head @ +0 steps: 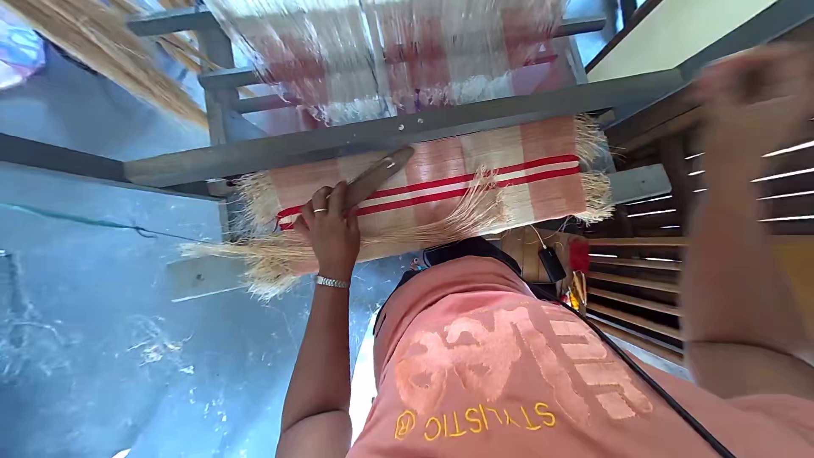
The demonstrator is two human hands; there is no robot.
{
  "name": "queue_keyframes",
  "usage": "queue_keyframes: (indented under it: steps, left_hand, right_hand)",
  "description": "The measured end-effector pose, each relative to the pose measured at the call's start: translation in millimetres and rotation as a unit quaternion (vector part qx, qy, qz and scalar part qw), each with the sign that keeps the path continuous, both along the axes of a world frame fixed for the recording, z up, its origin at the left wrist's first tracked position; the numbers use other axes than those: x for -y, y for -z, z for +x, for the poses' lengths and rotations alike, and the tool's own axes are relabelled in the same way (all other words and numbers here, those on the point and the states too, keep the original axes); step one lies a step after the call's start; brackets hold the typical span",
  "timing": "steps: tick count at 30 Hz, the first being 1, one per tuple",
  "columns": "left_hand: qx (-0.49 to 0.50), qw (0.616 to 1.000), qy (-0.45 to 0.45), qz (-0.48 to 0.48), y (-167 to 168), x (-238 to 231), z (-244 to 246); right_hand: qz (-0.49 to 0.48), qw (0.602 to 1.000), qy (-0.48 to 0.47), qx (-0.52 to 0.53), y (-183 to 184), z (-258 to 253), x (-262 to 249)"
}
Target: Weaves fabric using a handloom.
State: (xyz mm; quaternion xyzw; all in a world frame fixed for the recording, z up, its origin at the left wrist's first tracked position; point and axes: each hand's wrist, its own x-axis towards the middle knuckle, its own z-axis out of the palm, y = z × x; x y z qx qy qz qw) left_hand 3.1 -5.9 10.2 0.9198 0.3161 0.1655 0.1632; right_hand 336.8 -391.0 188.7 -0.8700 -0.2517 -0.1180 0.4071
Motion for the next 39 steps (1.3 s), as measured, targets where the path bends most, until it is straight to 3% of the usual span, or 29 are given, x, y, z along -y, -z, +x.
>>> queue_keyframes:
  steps: [4,7,14,20,23,26,28,29,31,34,36,37,39]
  left_hand:
    - [-0.015,0.997,0.066,0.037,-23.0,27.3,11.7]
    - [-0.033,0.995,0.071,0.064,-34.4,37.9,17.7]
    - [-0.040,0.992,0.071,0.101,-43.5,42.6,22.8]
    - [-0.032,0.990,0.090,0.105,-45.0,35.6,20.0]
    - [-0.011,0.990,0.120,0.067,-54.5,26.2,13.7]
    - [0.025,0.987,0.157,-0.016,-61.7,10.3,7.2]
    - [0.059,0.979,0.178,-0.085,-63.0,1.9,6.0]
    - [0.078,0.972,0.185,-0.119,-61.3,0.9,7.4]
    - [0.114,0.959,0.190,-0.178,-53.5,8.0,13.3]
    - [0.152,0.950,0.173,-0.209,-38.2,33.5,29.3]
    - [0.162,0.958,0.162,-0.175,-27.8,54.6,42.5]
    - [0.162,0.961,0.161,-0.158,-22.6,64.7,48.8]
    - [0.155,0.962,0.169,-0.150,-16.2,75.8,60.0]
  right_hand:
    - [-0.059,0.964,-0.212,-0.151,122.2,-49.1,-111.7]
    - [-0.044,0.923,-0.287,-0.252,167.3,-84.0,-170.3]
    - [-0.016,0.889,-0.309,-0.338,186.1,-91.4,-218.4]
    - [-0.111,0.904,-0.277,-0.305,170.4,-85.7,-223.5]
    - [-0.127,0.916,-0.314,-0.215,159.2,-78.3,-209.3]
    - [-0.073,0.934,-0.348,-0.048,151.0,-77.2,-184.8]
    - [-0.021,0.944,-0.330,-0.010,143.9,-80.2,-170.4]
    - [0.017,0.947,-0.318,-0.035,141.6,-81.9,-164.3]
    - [0.125,0.933,-0.282,-0.187,138.1,-88.8,-153.3]
    - [0.317,0.814,-0.192,-0.448,136.1,-99.3,-140.5]
    - [0.413,0.739,-0.129,-0.517,138.6,-103.5,-135.1]
    - [0.439,0.722,-0.102,-0.526,140.9,-103.0,-131.5]
    - [0.446,0.735,-0.065,-0.506,143.5,-94.9,-118.0]
